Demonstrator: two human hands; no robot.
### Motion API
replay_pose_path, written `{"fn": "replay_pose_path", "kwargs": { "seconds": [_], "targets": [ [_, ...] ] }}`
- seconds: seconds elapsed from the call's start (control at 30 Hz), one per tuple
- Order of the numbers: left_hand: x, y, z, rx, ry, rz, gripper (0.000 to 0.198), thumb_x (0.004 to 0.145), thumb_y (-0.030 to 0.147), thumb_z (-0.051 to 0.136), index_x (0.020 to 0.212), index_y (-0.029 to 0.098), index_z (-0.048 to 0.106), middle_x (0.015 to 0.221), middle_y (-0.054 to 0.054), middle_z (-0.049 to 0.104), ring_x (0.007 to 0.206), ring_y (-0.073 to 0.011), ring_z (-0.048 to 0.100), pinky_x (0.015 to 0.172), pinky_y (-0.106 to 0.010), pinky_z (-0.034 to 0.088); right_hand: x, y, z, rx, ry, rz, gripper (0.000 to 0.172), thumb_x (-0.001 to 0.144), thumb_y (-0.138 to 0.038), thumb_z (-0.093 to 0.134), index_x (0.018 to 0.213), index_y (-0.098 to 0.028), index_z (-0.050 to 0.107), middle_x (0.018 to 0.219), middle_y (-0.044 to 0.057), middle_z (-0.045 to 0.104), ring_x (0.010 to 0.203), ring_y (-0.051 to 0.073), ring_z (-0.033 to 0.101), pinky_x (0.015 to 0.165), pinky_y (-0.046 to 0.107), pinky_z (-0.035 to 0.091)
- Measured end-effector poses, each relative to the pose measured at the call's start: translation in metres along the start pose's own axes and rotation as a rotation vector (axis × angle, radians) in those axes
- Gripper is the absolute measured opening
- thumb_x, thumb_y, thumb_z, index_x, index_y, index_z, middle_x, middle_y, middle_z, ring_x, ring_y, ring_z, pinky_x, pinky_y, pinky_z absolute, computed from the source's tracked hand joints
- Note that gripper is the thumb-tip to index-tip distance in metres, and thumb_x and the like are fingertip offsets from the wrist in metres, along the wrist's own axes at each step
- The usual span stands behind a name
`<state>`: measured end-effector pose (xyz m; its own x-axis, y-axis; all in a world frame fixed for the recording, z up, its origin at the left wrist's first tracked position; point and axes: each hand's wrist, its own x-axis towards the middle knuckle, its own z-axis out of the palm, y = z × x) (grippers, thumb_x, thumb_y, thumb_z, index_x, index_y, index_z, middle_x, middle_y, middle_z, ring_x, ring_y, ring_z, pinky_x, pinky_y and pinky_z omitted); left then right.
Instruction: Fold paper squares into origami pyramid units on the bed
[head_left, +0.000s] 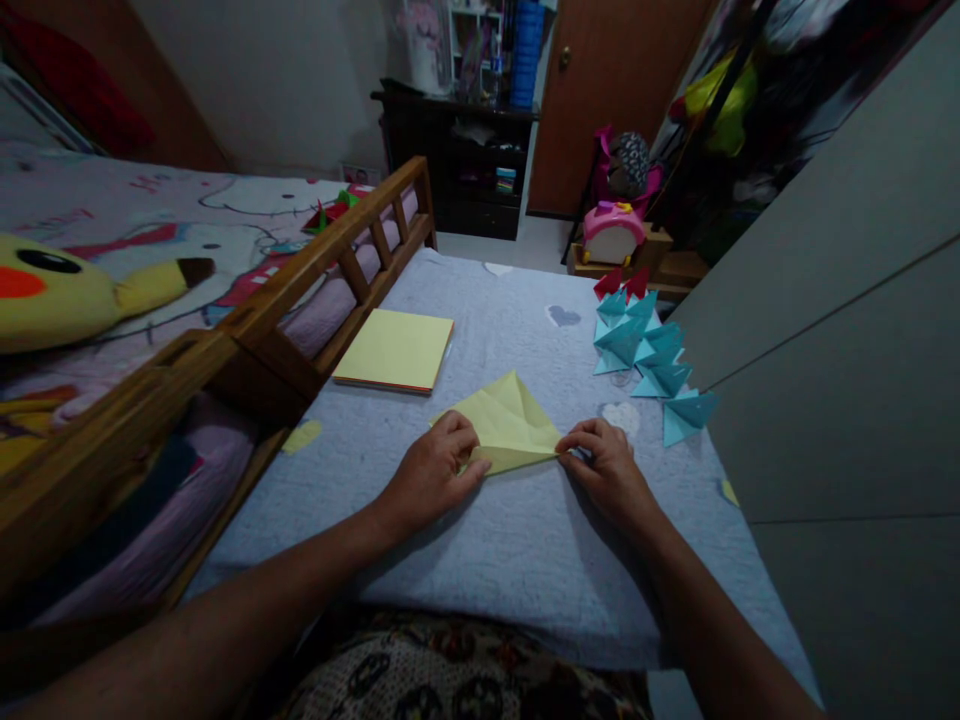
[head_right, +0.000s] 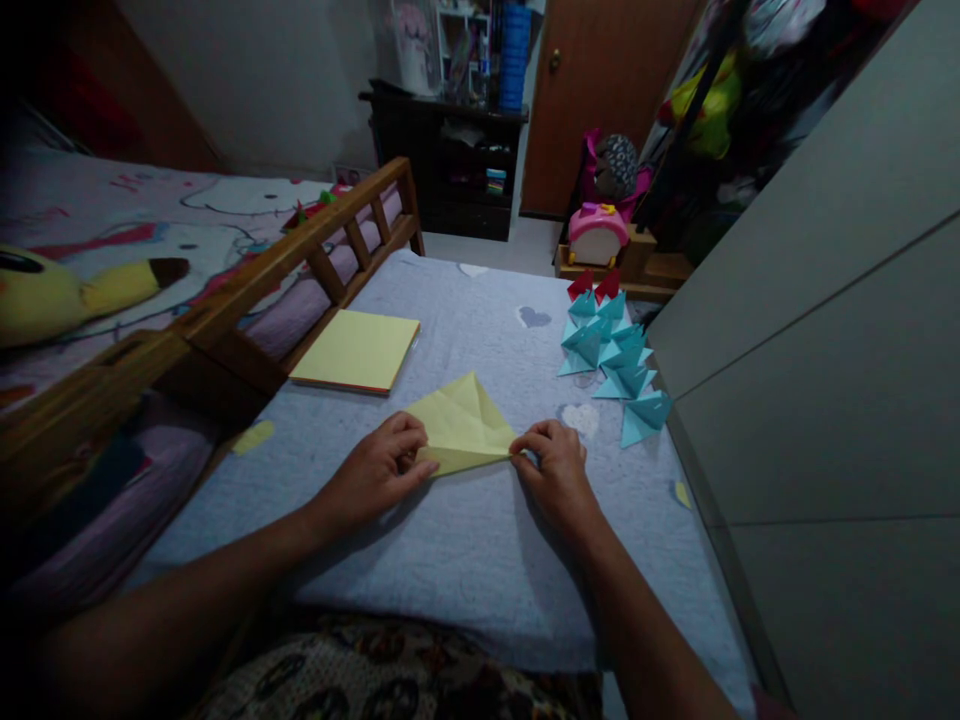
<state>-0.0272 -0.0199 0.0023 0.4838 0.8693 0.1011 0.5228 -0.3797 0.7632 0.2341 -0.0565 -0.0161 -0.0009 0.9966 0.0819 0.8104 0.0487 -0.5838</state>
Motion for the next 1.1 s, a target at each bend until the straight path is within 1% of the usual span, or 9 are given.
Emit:
{"fn": "replay_pose_path", "kwargs": {
  "seconds": [0.13,0.27,0.37,0.43,0.63,0.73,0.87,0.97,1.1],
  "targets": [
    [-0.001,-0.002,0.0,-0.003,0.011,-0.049,0.017,0.084,0.024,0.058,0.07,0.019,0.05,0.077,0.0,0.051,0.07,-0.0156,0.051,0.062,-0.028,0.04,-0.001,0.0,-0.001,0.042,0.001,0.006,0.007,0.084,-0.024,0.067,0.085,-0.027,0.073,0.103,0.005,0.063,0.105,0.027,0.053,0.095,0.046,0.039],
    [-0.002,-0.002,0.002,-0.072,-0.002,-0.101,0.005,0.083,0.024,0.058,0.082,0.02,0.055,0.066,0.004,0.051,0.061,-0.0133,0.05,0.059,-0.027,0.037,-0.002,-0.002,-0.003,0.049,-0.002,-0.008,0.007,0.085,-0.027,0.065,0.086,-0.027,0.072,0.104,0.006,0.063,0.106,0.027,0.053,0.095,0.047,0.039],
    [-0.002,-0.002,0.003,-0.092,0.015,-0.092,0.015,0.082,0.022,0.057,0.097,0.02,0.056,0.066,0.006,0.051,0.059,-0.0127,0.051,0.059,-0.026,0.038,-0.004,-0.002,-0.004,0.035,-0.005,-0.035,0.007,0.086,-0.028,0.064,0.087,-0.027,0.071,0.105,0.006,0.062,0.105,0.027,0.053,0.094,0.048,0.039],
    [-0.002,-0.001,0.004,-0.086,0.022,-0.083,0.02,0.082,0.021,0.057,0.102,0.02,0.055,0.065,0.007,0.05,0.058,-0.0124,0.05,0.059,-0.026,0.037,-0.006,-0.003,-0.004,0.018,-0.003,-0.059,0.008,0.087,-0.028,0.063,0.088,-0.027,0.071,0.106,0.006,0.062,0.105,0.027,0.054,0.094,0.047,0.04],
    [-0.002,0.0,0.005,-0.031,-0.003,-0.096,0.02,0.083,0.02,0.055,0.103,0.02,0.056,0.065,0.007,0.05,0.058,-0.0127,0.05,0.058,-0.026,0.036,-0.01,-0.005,0.003,-0.028,0.033,-0.107,0.009,0.087,-0.026,0.064,0.087,-0.028,0.073,0.119,0.007,0.06,0.114,0.03,0.051,0.096,0.049,0.039],
    [-0.002,0.001,0.005,0.015,0.009,-0.092,0.018,0.087,0.022,0.052,0.104,0.019,0.056,0.064,0.006,0.05,0.058,-0.0136,0.051,0.058,-0.027,0.036,-0.008,-0.005,0.007,-0.036,0.052,-0.074,0.01,0.087,-0.025,0.063,0.086,-0.026,0.072,0.116,0.008,0.061,0.114,0.03,0.051,0.096,0.05,0.039],
    [-0.003,0.0,0.008,0.133,0.039,-0.109,0.023,0.09,0.021,0.049,0.113,0.02,0.052,0.067,0.005,0.053,0.06,-0.015,0.054,0.06,-0.028,0.037,-0.004,-0.004,0.009,-0.033,0.054,-0.036,0.01,0.088,-0.026,0.062,0.084,-0.025,0.071,0.114,0.008,0.062,0.112,0.03,0.051,0.094,0.049,0.039],
    [-0.003,0.0,0.011,0.202,0.045,-0.123,0.024,0.09,0.019,0.051,0.113,0.019,0.051,0.069,0.004,0.056,0.062,-0.016,0.056,0.061,-0.029,0.039,-0.003,-0.004,0.011,-0.035,0.071,-0.027,0.01,0.087,-0.027,0.062,0.081,-0.024,0.07,0.112,0.009,0.063,0.111,0.03,0.051,0.093,0.049,0.039],
    [-0.001,0.0,0.012,0.227,0.068,-0.133,0.025,0.088,0.019,0.054,0.112,0.019,0.049,0.07,0.003,0.059,0.062,-0.0166,0.057,0.062,-0.03,0.039,-0.003,-0.005,0.013,-0.052,0.103,-0.022,0.011,0.086,-0.027,0.061,0.079,-0.024,0.068,0.11,0.008,0.063,0.108,0.03,0.052,0.091,0.048,0.039]
  ]
}}
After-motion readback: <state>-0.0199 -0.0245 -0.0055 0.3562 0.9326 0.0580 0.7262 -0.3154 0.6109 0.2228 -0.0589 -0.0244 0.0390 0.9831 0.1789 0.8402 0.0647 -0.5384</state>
